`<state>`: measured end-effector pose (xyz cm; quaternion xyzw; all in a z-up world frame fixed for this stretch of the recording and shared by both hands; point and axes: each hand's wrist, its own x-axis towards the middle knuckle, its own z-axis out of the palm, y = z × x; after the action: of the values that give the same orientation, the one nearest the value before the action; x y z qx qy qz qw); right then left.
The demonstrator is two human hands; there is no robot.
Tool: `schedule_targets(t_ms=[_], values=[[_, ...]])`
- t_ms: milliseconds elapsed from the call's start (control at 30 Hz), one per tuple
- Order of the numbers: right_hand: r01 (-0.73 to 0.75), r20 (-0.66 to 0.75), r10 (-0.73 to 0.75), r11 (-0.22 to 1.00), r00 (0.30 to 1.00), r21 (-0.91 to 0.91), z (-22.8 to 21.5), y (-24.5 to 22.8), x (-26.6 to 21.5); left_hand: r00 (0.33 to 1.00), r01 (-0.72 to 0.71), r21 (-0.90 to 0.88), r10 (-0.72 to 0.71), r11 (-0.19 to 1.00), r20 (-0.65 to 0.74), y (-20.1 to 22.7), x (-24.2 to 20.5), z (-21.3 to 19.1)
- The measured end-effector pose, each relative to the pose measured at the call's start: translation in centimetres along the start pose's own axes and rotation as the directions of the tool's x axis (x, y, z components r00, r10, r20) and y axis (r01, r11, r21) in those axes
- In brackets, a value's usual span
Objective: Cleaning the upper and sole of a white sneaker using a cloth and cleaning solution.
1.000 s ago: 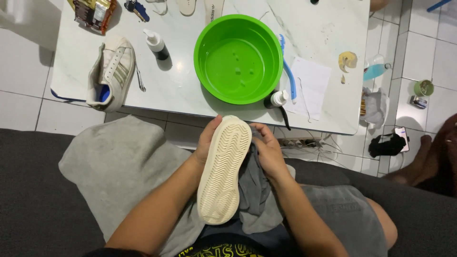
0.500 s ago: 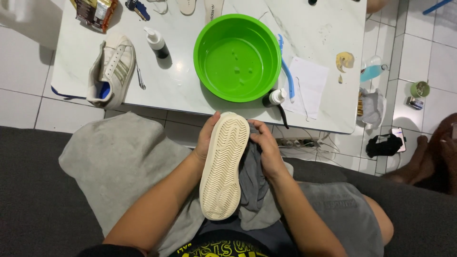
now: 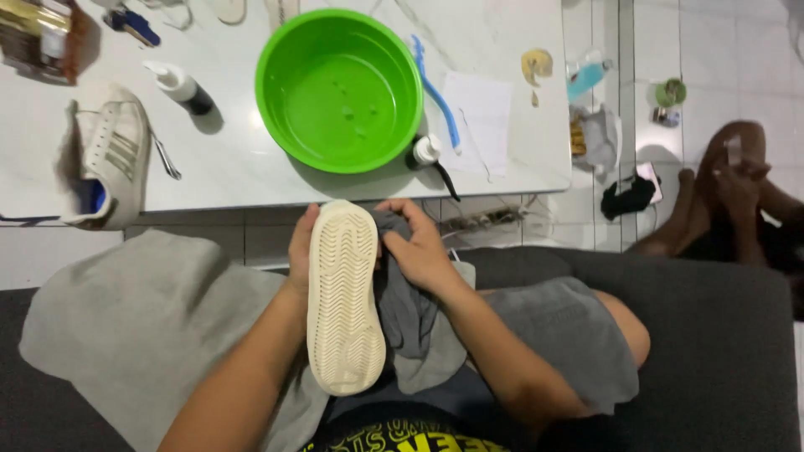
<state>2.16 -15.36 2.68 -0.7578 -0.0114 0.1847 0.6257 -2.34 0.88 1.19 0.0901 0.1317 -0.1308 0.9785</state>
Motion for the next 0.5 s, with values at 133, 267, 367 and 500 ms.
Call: schedule_targets(t_ms=[133, 267, 367, 500], values=[[0.000, -0.025, 0.000, 1.000, 1.000, -0.007, 0.4, -0.1, -0.6, 1.000, 0.013, 0.002, -0.013, 1.000, 0.008, -0.1, 0.1, 0.3], [-0.052, -0.026, 0.054, 0.996, 0.998, 0.073, 1.0, -2.0, -1.4, 1.000, 0.012, -0.008, -0.012, 1.000, 0.004, 0.0, 0.1, 0.5], [-0.065, 0.014, 0.064, 0.994, 0.998, 0.085, 0.7, -1.9, -1.2, 1.000, 0.010, -0.016, -0.010, 1.000, 0.006, -0.1, -0.4, 0.4], [-0.042, 0.093, 0.037, 0.998, 0.995, 0.051, -0.4, -1.9, -0.3, 1.000, -0.001, -0.024, 0.002, 1.000, 0.028, 0.1, -0.2, 0.4]])
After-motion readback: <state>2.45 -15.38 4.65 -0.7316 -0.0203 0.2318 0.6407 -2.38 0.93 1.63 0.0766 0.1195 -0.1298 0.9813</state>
